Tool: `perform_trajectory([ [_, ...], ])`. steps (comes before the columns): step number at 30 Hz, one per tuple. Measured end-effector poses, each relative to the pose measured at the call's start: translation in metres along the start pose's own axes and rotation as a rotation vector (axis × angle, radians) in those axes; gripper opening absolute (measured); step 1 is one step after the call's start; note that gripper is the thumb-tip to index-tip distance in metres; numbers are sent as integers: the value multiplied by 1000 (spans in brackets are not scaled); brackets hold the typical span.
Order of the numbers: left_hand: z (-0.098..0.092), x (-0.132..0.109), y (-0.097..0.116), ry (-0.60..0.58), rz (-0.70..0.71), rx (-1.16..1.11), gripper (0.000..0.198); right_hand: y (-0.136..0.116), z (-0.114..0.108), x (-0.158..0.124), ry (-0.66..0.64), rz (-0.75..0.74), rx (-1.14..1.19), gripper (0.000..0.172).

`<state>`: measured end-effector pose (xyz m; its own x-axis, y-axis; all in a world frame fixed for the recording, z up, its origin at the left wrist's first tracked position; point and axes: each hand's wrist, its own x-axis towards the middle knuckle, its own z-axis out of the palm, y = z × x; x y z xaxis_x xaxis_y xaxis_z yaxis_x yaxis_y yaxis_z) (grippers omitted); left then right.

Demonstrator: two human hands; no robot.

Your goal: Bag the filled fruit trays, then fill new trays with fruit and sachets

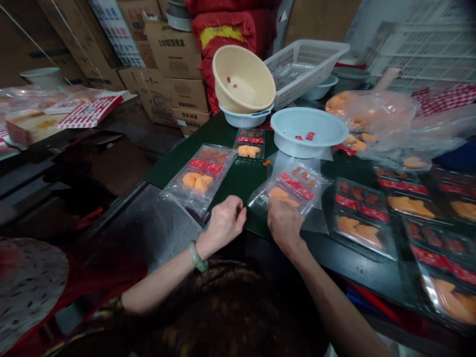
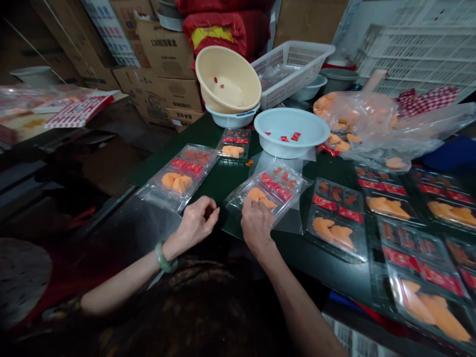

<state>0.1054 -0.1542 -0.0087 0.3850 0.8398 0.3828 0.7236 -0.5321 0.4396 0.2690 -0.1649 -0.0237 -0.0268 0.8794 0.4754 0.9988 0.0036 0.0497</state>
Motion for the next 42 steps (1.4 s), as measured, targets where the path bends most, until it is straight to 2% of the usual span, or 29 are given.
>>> perform_trajectory([
  [3, 3, 15, 4, -51, -53, 129, 52, 4, -6, -4, 112, -23, 37, 18],
  [4, 7, 20, 5, -75, -60, 169, 55, 4, -10, -5, 134, -27, 45, 19],
  [6, 14, 29, 6, -98, -79, 197, 39, 4, -19, -6, 130, -40, 43, 19],
  [8, 19, 35, 8, -101, -77, 167, 23, 2, -25, -7, 70, -35, 9, 15],
  [12, 20, 34, 14, -86, -49, 66, 18, -3, -26, -5, -49, 34, -50, 15],
  [17, 8, 10, 20, -177, -44, -143, 22, -1, -17, 1, -61, 75, -23, 12],
  [20, -14, 10, 11, -271, -170, -450, 25, 8, -15, 2, 5, -30, 10, 12],
  [23, -32, 35, 5, -186, -485, -804, 32, 15, -16, 1, 88, -100, 38, 16],
  [25, -32, 57, 12, -177, -707, -940, 35, 16, -21, 0, 117, -123, 49, 17],
  [26, -28, 66, 18, -239, -773, -1003, 34, 15, -26, 0, 128, -137, 59, 18],
  [28, -16, 78, 32, -386, -793, -1145, 24, 13, -37, -3, 156, -172, 86, 19],
  [29, -10, 80, 37, -411, -782, -1192, 16, 12, -45, -4, 170, -191, 93, 18],
  [31, -8, 81, 42, -354, -767, -1253, 7, 13, -61, -8, 183, -208, 70, 15],
  [33, -19, 77, 36, -245, -760, -1289, 21, 14, -76, -11, 193, -211, 27, 20],
  [36, -58, 70, 14, -112, -679, -1334, 34, 4, -87, -4, 248, -232, 60, 25],
  [39, -98, 67, -16, -30, -594, -1295, 31, -21, -84, 15, 213, -300, 306, 22],
  [42, -120, 68, -57, -2, -634, -1161, 23, -41, -77, 31, 89, -310, 642, 24],
])
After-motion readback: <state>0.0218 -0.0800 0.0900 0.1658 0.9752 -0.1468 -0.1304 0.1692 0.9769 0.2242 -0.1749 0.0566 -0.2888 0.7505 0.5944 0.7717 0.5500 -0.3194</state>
